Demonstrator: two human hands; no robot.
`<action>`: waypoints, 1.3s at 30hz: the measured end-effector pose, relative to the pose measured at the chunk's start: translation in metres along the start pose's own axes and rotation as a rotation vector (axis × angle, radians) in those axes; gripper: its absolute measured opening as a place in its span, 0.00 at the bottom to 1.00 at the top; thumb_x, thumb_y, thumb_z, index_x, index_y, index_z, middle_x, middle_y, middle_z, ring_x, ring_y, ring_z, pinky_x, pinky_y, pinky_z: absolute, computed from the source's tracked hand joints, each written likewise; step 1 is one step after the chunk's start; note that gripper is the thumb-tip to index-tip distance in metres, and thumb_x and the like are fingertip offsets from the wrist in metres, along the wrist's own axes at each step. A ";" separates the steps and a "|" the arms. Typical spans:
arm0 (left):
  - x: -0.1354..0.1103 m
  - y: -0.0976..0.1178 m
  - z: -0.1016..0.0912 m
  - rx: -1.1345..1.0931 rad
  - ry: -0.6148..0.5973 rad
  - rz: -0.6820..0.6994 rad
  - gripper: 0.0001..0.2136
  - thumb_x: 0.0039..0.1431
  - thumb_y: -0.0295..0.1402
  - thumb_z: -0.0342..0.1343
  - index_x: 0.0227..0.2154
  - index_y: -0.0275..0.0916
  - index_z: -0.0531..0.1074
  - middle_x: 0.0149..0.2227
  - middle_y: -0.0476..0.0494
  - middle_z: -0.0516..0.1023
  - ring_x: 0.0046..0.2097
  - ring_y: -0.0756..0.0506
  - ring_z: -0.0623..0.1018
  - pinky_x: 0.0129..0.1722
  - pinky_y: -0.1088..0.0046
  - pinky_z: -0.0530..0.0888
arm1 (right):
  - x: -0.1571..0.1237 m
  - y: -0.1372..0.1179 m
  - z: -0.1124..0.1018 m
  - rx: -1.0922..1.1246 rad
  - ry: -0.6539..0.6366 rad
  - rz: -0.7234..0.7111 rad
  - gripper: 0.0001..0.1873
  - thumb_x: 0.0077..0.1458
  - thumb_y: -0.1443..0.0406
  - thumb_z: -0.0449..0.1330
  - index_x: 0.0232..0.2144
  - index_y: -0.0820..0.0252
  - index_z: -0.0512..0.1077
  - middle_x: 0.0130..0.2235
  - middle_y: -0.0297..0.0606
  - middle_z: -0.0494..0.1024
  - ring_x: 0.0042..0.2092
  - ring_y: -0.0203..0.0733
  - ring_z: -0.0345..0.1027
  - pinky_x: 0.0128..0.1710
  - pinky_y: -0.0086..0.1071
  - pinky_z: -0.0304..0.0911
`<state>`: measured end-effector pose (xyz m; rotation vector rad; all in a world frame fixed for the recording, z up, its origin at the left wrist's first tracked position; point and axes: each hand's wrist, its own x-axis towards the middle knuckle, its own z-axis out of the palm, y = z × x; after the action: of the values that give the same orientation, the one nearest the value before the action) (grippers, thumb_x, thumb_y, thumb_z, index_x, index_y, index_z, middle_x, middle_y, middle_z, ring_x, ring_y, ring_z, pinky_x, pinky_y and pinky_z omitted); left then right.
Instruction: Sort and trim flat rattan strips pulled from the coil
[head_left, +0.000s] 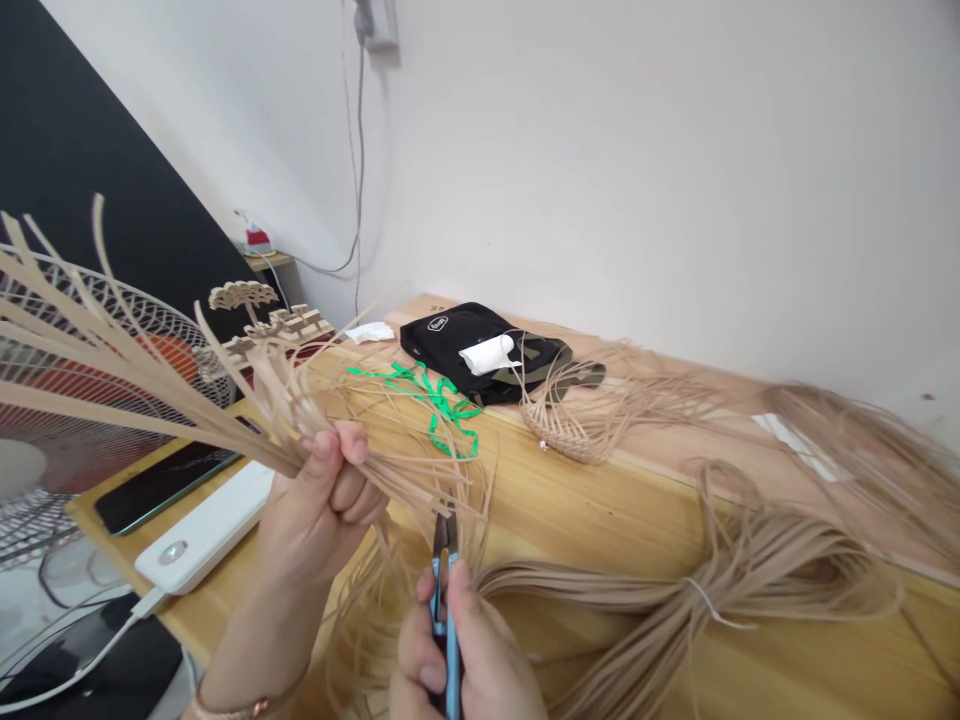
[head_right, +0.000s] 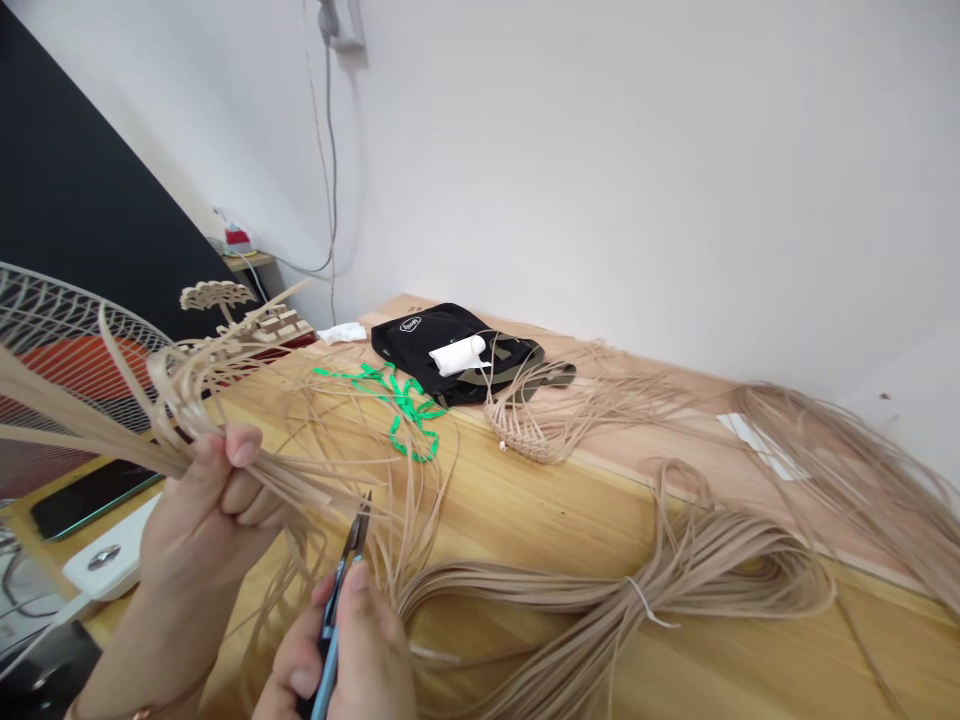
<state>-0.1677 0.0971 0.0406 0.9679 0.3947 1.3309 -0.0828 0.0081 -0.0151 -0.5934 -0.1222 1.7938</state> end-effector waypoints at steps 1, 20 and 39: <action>0.001 -0.001 0.000 0.005 -0.003 0.004 0.10 0.56 0.42 0.55 0.26 0.41 0.71 0.16 0.58 0.36 0.17 0.56 0.39 0.14 0.78 0.42 | 0.001 0.001 0.001 0.008 0.011 -0.013 0.28 0.34 0.40 0.64 0.26 0.55 0.66 0.13 0.20 0.53 0.08 0.26 0.41 0.05 0.22 0.39; 0.011 -0.005 -0.015 0.016 -0.143 0.098 0.10 0.61 0.40 0.49 0.31 0.41 0.72 0.15 0.58 0.38 0.15 0.55 0.39 0.11 0.78 0.41 | 0.001 -0.010 0.007 0.221 -0.061 0.115 0.23 0.38 0.50 0.69 0.26 0.58 0.65 0.14 0.19 0.60 0.10 0.23 0.48 0.07 0.16 0.41; 0.023 0.025 -0.032 0.280 0.425 0.088 0.13 0.48 0.42 0.61 0.29 0.36 0.72 0.12 0.61 0.47 0.14 0.57 0.46 0.12 0.83 0.47 | 0.033 -0.134 -0.035 -1.592 0.420 -0.120 0.17 0.60 0.54 0.43 0.31 0.59 0.63 0.19 0.26 0.60 0.18 0.33 0.56 0.17 0.26 0.51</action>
<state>-0.2014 0.1285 0.0477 0.9351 0.8896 1.5922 0.0434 0.0728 -0.0056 -1.9637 -1.3079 1.0944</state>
